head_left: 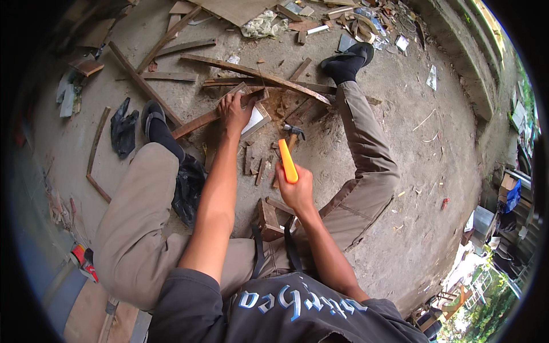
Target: The person sits on the floor and uses a hammer to break apart a wooden frame. They then use a hand saw to cut a long wooden plank into smaller pieces.
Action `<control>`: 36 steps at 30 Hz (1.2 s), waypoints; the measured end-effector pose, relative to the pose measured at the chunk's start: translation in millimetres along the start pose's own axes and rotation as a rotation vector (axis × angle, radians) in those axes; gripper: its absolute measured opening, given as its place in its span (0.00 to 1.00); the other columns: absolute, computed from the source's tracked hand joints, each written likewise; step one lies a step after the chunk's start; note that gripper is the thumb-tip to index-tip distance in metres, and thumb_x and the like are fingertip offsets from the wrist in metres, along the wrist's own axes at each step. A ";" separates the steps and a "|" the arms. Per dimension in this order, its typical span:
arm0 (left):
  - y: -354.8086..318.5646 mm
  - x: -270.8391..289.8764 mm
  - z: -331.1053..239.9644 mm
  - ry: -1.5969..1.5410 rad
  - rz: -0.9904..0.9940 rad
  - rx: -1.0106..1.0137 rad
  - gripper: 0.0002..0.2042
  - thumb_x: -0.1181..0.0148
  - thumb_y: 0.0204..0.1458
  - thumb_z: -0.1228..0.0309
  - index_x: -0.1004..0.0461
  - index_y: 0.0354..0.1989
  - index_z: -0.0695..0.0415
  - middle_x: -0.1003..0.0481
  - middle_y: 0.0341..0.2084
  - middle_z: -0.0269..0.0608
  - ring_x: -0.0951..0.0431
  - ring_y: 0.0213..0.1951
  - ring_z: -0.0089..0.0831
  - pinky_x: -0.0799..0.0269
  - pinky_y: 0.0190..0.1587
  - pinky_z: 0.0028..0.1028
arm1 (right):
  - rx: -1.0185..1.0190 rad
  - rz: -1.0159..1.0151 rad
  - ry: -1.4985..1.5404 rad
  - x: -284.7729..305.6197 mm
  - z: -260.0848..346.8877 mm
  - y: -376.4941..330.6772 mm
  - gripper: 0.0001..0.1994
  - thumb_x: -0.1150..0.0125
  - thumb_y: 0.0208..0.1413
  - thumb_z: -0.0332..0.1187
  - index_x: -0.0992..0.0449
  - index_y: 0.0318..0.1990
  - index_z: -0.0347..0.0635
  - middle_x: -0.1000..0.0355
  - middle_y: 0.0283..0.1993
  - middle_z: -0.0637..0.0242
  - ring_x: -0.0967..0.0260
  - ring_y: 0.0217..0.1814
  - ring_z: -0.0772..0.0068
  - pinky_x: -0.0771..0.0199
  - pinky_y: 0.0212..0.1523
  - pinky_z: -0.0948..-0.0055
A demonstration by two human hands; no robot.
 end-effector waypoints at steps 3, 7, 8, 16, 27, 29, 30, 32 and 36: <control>-5.6 -0.4 -5.0 -0.015 0.077 0.015 0.26 0.37 0.47 0.45 0.25 0.44 0.55 0.30 0.41 0.48 0.32 0.48 0.49 0.41 0.54 0.45 | 0.060 -0.020 0.054 -8.3 -11.3 -5.8 0.10 0.38 0.55 0.30 0.27 0.26 0.32 0.39 0.15 0.68 0.43 0.19 0.83 0.39 0.21 0.73; -15.3 -3.9 -11.1 0.111 0.182 0.032 0.25 0.34 0.47 0.50 0.27 0.48 0.55 0.32 0.42 0.48 0.33 0.48 0.48 0.44 0.57 0.48 | 0.048 -0.032 0.029 17.6 -20.2 -43.4 0.11 0.39 0.56 0.31 0.27 0.26 0.32 0.38 0.15 0.68 0.43 0.19 0.82 0.39 0.21 0.72; -9.6 -5.0 -9.0 0.111 0.163 0.023 0.24 0.34 0.48 0.52 0.27 0.48 0.54 0.32 0.43 0.48 0.32 0.48 0.48 0.43 0.56 0.48 | 0.045 -0.047 0.060 21.4 -17.4 -43.6 0.11 0.39 0.56 0.31 0.27 0.26 0.32 0.38 0.15 0.68 0.43 0.19 0.82 0.39 0.21 0.72; -11.8 -17.2 -16.6 0.344 0.403 -0.051 0.22 0.40 0.53 0.52 0.30 0.50 0.54 0.33 0.49 0.46 0.32 0.54 0.49 0.34 0.53 0.53 | 0.017 -0.006 0.075 23.0 -3.7 -33.4 0.12 0.38 0.54 0.35 0.24 0.30 0.31 0.30 0.19 0.50 0.27 0.20 0.65 0.32 0.25 0.65; -46.9 -1.1 -80.1 0.058 0.260 -0.007 0.15 0.37 0.51 0.66 0.27 0.41 0.63 0.28 0.38 0.57 0.28 0.46 0.56 0.31 0.47 0.48 | 0.096 -0.006 0.050 47.3 -9.8 -57.7 0.11 0.39 0.53 0.33 0.25 0.31 0.31 0.31 0.20 0.47 0.28 0.23 0.51 0.31 0.26 0.62; -46.9 -0.4 -82.5 0.029 0.213 -0.051 0.15 0.35 0.49 0.68 0.28 0.41 0.65 0.28 0.39 0.57 0.28 0.46 0.56 0.32 0.47 0.48 | 0.107 0.021 0.066 51.0 -10.9 -58.7 0.11 0.41 0.53 0.34 0.25 0.31 0.32 0.31 0.22 0.44 0.29 0.28 0.40 0.30 0.28 0.58; -47.8 -1.0 -82.8 0.025 0.223 -0.054 0.16 0.36 0.50 0.68 0.29 0.42 0.65 0.28 0.39 0.57 0.29 0.46 0.56 0.32 0.47 0.48 | 0.110 0.021 0.048 51.4 -10.9 -60.1 0.11 0.40 0.53 0.34 0.25 0.31 0.32 0.31 0.22 0.44 0.29 0.28 0.40 0.30 0.28 0.58; -46.9 -1.8 -84.7 0.017 0.223 -0.073 0.16 0.36 0.51 0.68 0.30 0.43 0.65 0.29 0.40 0.56 0.29 0.46 0.56 0.31 0.48 0.47 | 0.117 0.019 0.013 51.5 -10.1 -61.2 0.11 0.40 0.53 0.34 0.25 0.30 0.32 0.31 0.22 0.44 0.29 0.27 0.40 0.31 0.28 0.58; -46.4 -6.1 -78.7 0.057 0.280 -0.142 0.18 0.38 0.53 0.67 0.32 0.46 0.65 0.29 0.42 0.56 0.28 0.46 0.56 0.31 0.48 0.46 | 0.079 0.002 0.038 47.2 -14.0 -58.8 0.11 0.40 0.53 0.33 0.26 0.29 0.32 0.31 0.21 0.45 0.28 0.26 0.43 0.30 0.27 0.59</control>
Point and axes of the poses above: each hand's wrist, its own y-axis towards the middle knuckle, its own x-axis out of the back of the hand, z = x × y, the point moved 7 cm from there along y, towards the middle knuckle
